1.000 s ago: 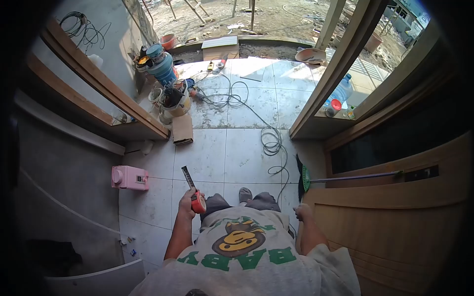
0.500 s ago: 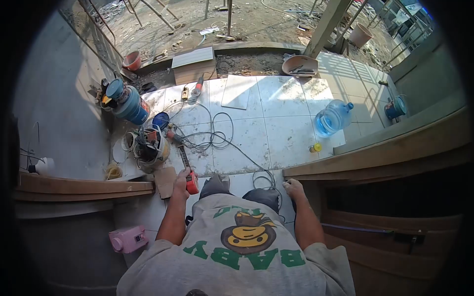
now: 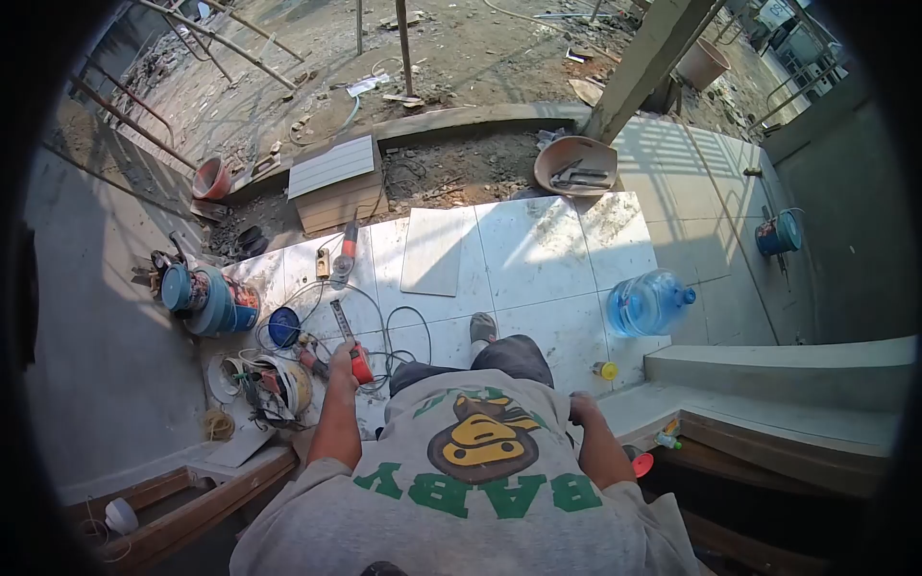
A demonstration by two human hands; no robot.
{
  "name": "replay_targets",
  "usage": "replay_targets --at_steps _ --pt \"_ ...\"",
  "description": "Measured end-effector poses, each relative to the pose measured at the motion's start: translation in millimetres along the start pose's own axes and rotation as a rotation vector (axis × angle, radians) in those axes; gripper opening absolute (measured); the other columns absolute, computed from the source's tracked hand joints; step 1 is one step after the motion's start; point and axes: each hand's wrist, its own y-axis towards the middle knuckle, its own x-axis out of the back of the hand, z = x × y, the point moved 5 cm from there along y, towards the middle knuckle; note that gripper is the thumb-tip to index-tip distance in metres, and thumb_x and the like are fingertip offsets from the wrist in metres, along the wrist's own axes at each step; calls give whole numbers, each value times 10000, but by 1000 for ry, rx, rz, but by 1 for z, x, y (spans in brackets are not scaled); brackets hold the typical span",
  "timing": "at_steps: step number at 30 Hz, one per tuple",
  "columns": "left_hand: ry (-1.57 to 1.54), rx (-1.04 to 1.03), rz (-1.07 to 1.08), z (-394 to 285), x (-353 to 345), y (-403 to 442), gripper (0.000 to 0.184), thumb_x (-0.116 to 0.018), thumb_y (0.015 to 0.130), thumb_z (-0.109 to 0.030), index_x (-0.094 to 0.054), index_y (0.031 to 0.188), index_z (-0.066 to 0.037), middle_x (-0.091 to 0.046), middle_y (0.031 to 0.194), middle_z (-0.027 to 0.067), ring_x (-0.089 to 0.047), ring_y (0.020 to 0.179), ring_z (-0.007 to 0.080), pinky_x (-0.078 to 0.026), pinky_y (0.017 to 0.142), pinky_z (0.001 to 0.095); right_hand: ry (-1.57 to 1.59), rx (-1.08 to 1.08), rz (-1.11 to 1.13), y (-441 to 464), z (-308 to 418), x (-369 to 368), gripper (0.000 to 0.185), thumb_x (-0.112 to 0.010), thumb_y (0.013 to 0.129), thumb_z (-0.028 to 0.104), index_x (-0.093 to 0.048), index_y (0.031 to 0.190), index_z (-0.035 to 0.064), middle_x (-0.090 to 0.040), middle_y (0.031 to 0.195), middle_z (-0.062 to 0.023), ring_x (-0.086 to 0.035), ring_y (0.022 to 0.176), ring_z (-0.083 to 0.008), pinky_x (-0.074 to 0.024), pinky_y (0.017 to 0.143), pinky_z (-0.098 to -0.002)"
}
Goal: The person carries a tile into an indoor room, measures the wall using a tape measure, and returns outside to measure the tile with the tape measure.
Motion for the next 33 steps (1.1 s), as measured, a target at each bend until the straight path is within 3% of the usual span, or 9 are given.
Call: replay_targets --at_steps 4,6,11,14,18,24,27,29,33 --pt "-63 46 -18 9 -63 18 214 -517 901 -255 -542 866 -45 -586 704 91 -546 547 166 -455 471 292 -108 342 -258 70 231 170 240 -570 844 226 -606 917 0 -571 676 -50 -524 542 -121 -428 455 -270" --pt "-63 50 -88 1 -91 41 217 -539 885 -255 -550 852 -41 -582 692 90 -548 544 165 -452 464 296 -36 404 -320 78 347 234 295 -600 805 284 -641 871 -1 -619 677 -90 -577 541 -160 -465 510 -311" --pt "-26 137 -115 -5 -168 133 226 -549 863 -252 -568 810 -34 -579 684 84 -554 542 169 -452 465 309 -160 609 -308 129 570 296 248 -558 865 257 -594 934 22 -571 735 -31 -539 618 -102 -443 532 -259" --pt "143 126 -199 8 -210 232 259 -536 860 -253 -572 740 -26 -573 648 71 -543 521 171 -438 463 331 -326 836 -276 204 642 289 261 -591 847 268 -610 928 20 -595 739 -50 -560 610 -127 -451 538 -272" --pt "2 -11 -122 -104 -319 259 226 -554 832 -227 -581 726 -29 -570 638 57 -528 516 144 -439 506 298 -687 779 -122 272 701 293 277 -619 824 286 -626 876 14 -588 670 -73 -558 553 -136 -447 491 -290" --pt "-190 -120 -189 -254 -369 253 250 -586 845 -271 -619 784 -31 -574 678 35 -507 568 103 -413 534 248 -719 297 37 318 773 315 307 -625 809 306 -654 864 5 -639 701 -105 -592 520 -192 -490 476 -348" --pt "-230 -115 -330 -250 -344 270 204 -582 850 -225 -610 798 -30 -572 680 38 -504 567 102 -413 517 254 -993 293 126 371 854 302 227 -597 813 254 -639 854 35 -627 688 -72 -603 552 -175 -491 474 -310" --pt "-347 -65 -487 -214 -329 290 205 -583 848 -225 -606 800 -27 -571 680 43 -506 561 105 -412 505 256 -1151 382 94 398 935 274 322 -573 805 308 -654 806 -3 -646 716 -118 -635 569 -203 -510 526 -337" --pt "-476 91 -708 -111 -359 318 205 -571 855 -221 -595 812 -21 -582 694 55 -524 575 125 -423 522 265 -1314 693 121 508 1089 178 372 -555 780 352 -664 869 8 -653 912 -195 -636 875 -320 -481 764 -414"
